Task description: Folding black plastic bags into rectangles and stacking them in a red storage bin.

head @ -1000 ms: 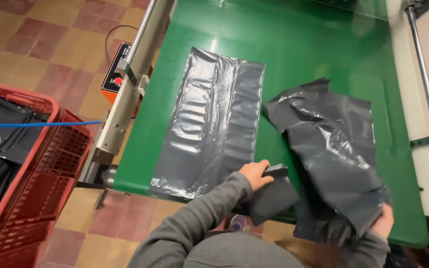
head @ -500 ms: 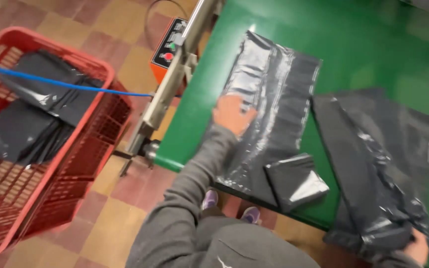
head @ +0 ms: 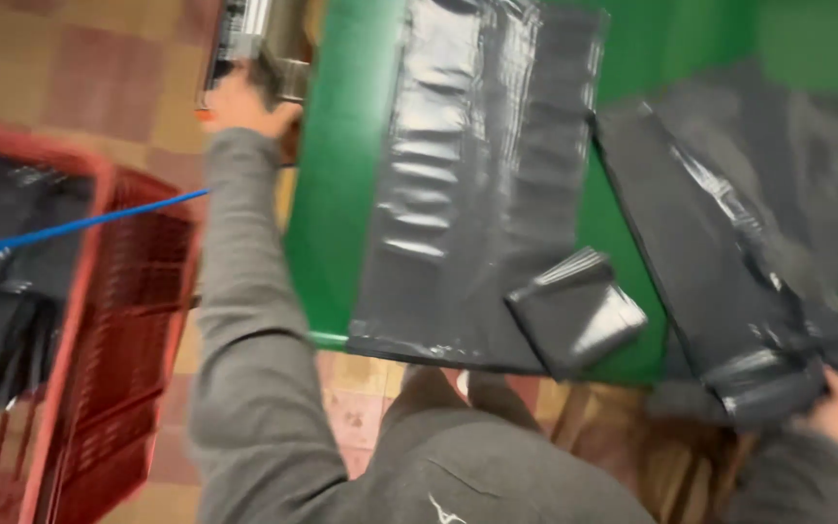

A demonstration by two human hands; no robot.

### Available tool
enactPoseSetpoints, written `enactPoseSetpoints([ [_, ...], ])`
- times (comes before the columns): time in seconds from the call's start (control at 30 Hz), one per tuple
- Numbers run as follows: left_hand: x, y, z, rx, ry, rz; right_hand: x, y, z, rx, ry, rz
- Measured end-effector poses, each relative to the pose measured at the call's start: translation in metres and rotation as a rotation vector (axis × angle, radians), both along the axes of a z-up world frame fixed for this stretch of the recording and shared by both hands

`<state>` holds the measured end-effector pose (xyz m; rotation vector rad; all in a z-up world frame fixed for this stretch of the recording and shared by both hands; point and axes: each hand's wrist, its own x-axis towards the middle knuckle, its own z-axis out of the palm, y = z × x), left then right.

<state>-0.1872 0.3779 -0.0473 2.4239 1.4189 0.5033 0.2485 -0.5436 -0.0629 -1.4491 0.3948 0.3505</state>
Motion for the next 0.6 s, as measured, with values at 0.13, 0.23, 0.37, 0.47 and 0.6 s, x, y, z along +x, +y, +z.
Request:
enactPoseSetpoints([
  [0.13,0.006,-0.017,0.049,-0.173,0.092,0.180,-0.005,-0.022,-0.001,-0.053,-0.201,0.164],
  [0.23,-0.016,0.012,0.011,-0.245,-0.013,0.178,-0.020,-0.007,0.023,0.058,-0.048,0.079],
  [0.37,-0.025,0.023,0.010,-0.158,-0.128,-0.090,-0.021,-0.006,0.019,0.040,0.014,0.091],
  [0.47,-0.005,-0.066,0.077,-0.005,-0.375,0.086,-0.029,-0.016,0.011,0.009,0.050,0.053],
  [0.6,0.057,-0.240,0.127,0.079,-0.563,-0.016,-0.071,-0.010,0.029,0.092,0.079,0.063],
])
